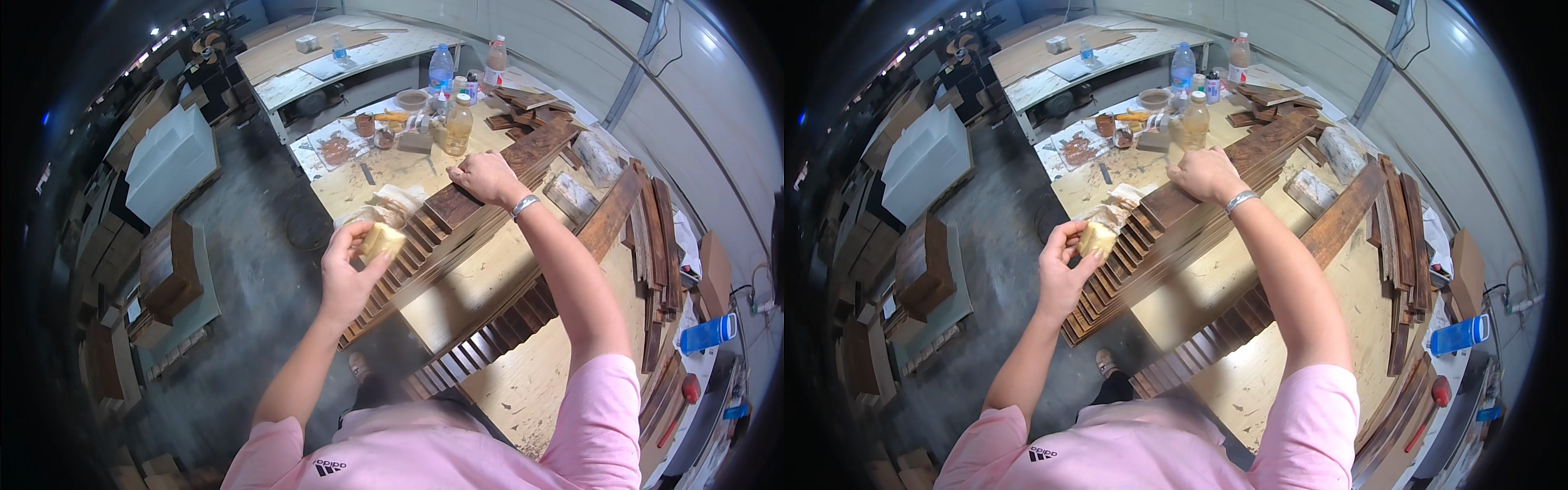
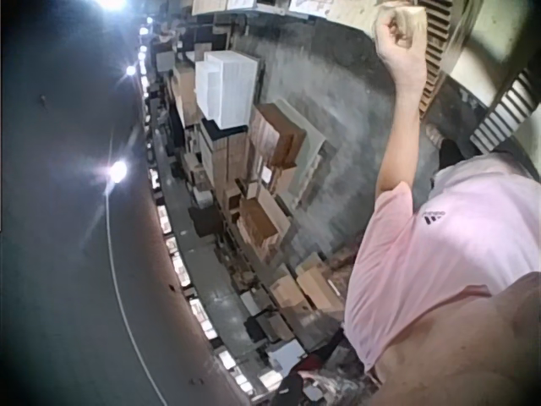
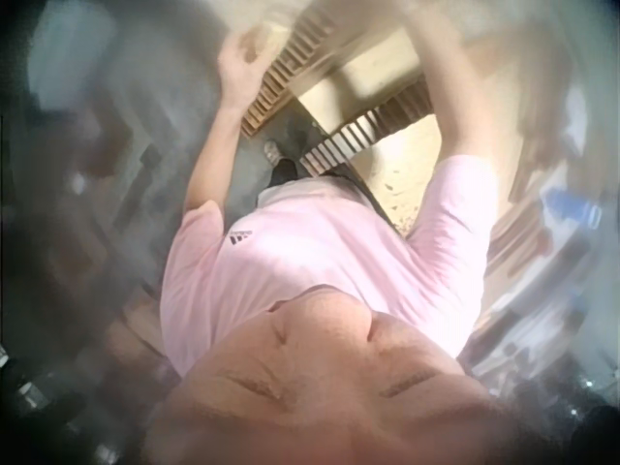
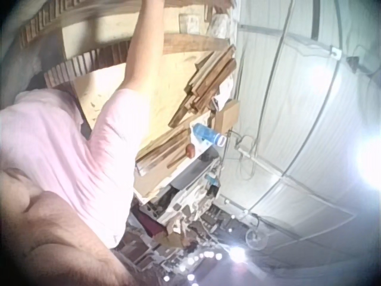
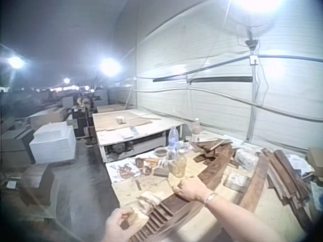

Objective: The person rubs a small block of wood with a yellow sponge and wipes down larger slotted wooden panels using a cloth.

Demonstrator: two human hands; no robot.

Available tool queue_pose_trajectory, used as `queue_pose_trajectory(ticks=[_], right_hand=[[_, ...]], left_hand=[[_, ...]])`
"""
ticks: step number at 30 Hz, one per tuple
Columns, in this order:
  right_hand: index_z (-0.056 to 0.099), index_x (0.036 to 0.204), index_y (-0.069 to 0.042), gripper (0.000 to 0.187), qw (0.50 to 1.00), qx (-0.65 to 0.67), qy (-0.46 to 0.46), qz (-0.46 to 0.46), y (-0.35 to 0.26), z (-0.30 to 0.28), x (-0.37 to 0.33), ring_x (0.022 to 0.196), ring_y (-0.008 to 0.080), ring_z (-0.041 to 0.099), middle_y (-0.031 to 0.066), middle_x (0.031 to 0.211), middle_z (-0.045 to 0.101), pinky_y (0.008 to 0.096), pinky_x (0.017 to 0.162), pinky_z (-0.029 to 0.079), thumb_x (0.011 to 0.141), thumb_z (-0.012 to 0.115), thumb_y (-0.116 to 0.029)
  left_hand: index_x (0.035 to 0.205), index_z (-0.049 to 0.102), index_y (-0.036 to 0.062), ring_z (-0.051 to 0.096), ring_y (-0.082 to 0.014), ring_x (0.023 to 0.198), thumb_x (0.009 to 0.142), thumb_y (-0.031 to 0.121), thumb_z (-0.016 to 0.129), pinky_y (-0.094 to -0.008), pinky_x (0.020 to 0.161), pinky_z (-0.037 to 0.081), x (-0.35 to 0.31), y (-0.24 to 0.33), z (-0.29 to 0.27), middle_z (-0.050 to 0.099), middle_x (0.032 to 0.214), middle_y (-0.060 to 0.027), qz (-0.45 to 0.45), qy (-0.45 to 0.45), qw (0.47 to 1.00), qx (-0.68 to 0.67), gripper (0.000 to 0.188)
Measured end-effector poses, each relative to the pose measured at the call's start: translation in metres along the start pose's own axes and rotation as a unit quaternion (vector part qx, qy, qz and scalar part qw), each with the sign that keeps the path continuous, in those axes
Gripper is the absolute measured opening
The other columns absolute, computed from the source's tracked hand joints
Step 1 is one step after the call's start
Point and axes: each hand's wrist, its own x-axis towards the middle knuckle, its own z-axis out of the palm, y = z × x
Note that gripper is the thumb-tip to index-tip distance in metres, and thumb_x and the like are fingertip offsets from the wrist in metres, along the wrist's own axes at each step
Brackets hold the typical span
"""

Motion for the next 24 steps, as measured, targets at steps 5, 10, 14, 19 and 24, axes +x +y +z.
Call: queue_pose_trajectory(ticks=[5,10,14,19,24], right_hand=[[0.074,0.081,0.0,0.049,1.0,-0.01,0.004,0.0,0.0,0.003,-0.002,0.091,0.037,0.068,0.0219,0.089,0.072,0.0437,0.098,0.042,0.093,0.045,-0.038],[0.075,0.083,0.0,0.05,1.0,-0.023,-0.007,0.001,-0.003,0.003,-0.001,0.095,0.0359,0.068,0.0225,0.094,0.073,0.0451,0.101,0.04,0.094,0.043,-0.037],[0.074,0.084,0.001,0.051,0.998,-0.009,0.056,-0.037,0.001,0.009,-0.003,0.097,0.0361,0.067,0.0233,0.096,0.072,0.0459,0.103,0.039,0.094,0.041,-0.037],[0.074,0.085,0.002,0.052,0.999,-0.03,-0.041,0.009,-0.008,-0.007,-0.003,0.096,0.0371,0.067,0.0244,0.095,0.072,0.0461,0.103,0.039,0.093,0.042,-0.037],[0.074,0.083,0.002,0.052,0.998,-0.031,-0.047,0.015,-0.011,-0.01,-0.003,0.094,0.0377,0.067,0.0254,0.093,0.071,0.0463,0.103,0.039,0.093,0.043,-0.038]], left_hand=[[0.114,0.064,0.003,0.063,-0.0283,0.093,0.072,0.003,0.081,-0.0369,0.082,0.051,0.01,0.01,0.023,0.062,0.104,-0.0117,0.159,0.034,0.963,0.213,0.045],[0.113,0.062,0.0002,0.062,-0.0262,0.093,0.07,-0.001,0.08,-0.0348,0.083,0.051,0.021,0.013,0.038,0.062,0.105,-0.0123,0.209,0.041,0.943,0.254,0.047],[0.112,0.062,0.0002,0.062,-0.0296,0.093,0.068,0.001,0.081,-0.0368,0.081,0.052,0.026,0.016,0.048,0.062,0.104,-0.0138,0.221,0.048,0.935,0.272,0.048],[0.11,0.063,0.0051,0.062,-0.0318,0.09,0.068,0.01,0.083,-0.0409,0.077,0.052,0.021,0.016,0.056,0.06,0.102,-0.0117,0.22,0.048,0.94,0.256,0.048],[0.108,0.063,0.0051,0.062,-0.0322,0.089,0.067,0.011,0.084,-0.0411,0.075,0.053,0.018,0.019,0.058,0.06,0.1,-0.0115,0.234,0.043,0.935,0.263,0.046]])
